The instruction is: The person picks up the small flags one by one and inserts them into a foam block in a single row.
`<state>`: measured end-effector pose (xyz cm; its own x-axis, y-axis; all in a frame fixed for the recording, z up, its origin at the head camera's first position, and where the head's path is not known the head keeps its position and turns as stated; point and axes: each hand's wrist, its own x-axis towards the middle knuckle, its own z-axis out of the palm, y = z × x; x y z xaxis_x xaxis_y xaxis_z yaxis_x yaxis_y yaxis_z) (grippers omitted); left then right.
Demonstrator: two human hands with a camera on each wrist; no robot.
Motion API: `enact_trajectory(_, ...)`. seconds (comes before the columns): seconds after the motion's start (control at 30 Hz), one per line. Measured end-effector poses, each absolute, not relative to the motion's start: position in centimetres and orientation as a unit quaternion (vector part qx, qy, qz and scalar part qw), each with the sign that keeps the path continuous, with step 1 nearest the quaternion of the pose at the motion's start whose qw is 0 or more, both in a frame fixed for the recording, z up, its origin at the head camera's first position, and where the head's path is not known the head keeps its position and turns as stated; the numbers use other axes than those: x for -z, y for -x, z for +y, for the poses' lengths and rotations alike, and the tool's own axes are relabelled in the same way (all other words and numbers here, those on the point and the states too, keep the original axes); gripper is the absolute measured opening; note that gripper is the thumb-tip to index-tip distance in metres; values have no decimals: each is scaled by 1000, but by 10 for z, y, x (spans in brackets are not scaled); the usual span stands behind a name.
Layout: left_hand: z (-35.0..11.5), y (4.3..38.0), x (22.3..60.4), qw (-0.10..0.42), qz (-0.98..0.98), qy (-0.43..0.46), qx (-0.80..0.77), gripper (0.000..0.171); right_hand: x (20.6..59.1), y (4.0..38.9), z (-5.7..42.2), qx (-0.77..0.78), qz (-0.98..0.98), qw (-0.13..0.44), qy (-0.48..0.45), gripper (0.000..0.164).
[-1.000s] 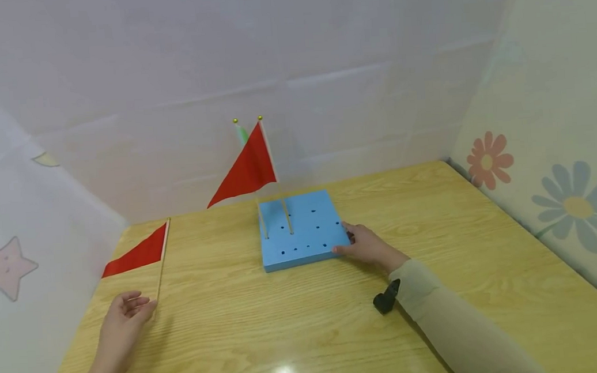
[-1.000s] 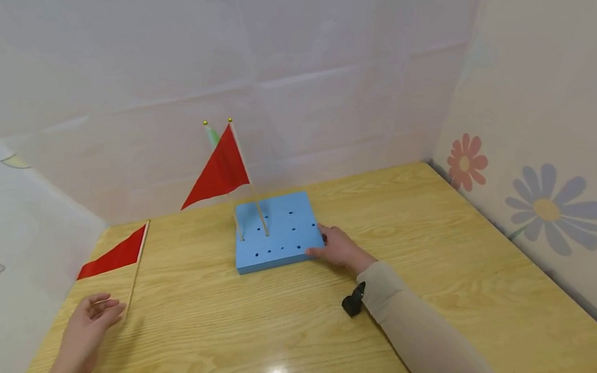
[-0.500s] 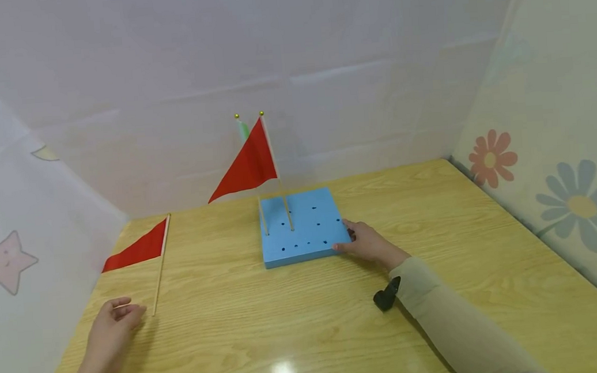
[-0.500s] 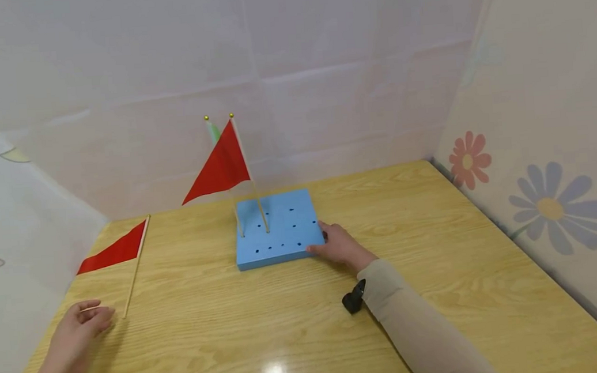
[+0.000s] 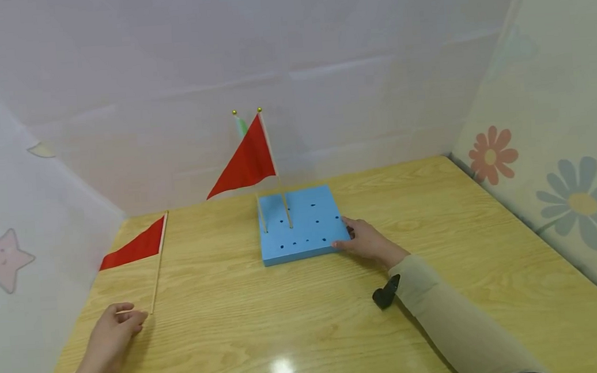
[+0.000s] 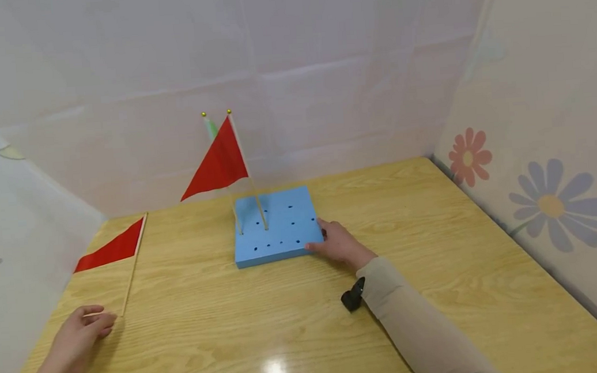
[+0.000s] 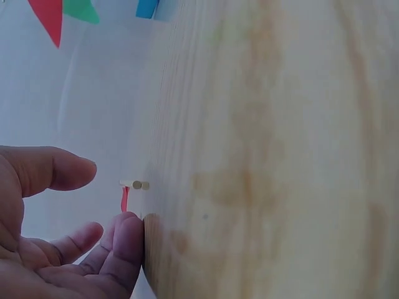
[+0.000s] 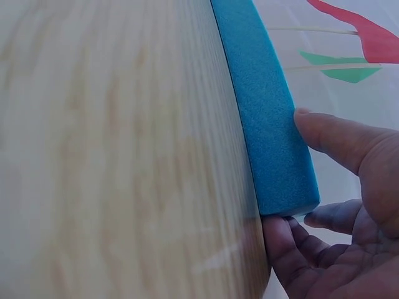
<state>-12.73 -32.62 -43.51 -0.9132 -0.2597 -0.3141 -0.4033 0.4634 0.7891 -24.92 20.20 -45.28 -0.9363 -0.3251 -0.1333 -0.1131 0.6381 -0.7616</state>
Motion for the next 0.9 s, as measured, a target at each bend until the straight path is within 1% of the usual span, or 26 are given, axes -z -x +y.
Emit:
enact_trajectory(0.3,-322,141,430,78,890,172,-415,58,451,247,202,402,898,129,127,86)
enact_trajectory(0.4,-323,149,428,83,914,148,-368,58,451,247,201,400,899,127,128,86)
enact_trajectory(0.53,-324,158,424,88,943,106,-302,51,450,245,201,399,900,125,125,85)
enact_trajectory(0.67,-324,161,424,94,950,94,-283,43,450,243,201,396,901,128,123,86)
enact_trajectory(0.9,-326,163,425,89,952,81,-282,43,447,243,200,394,903,127,115,85)
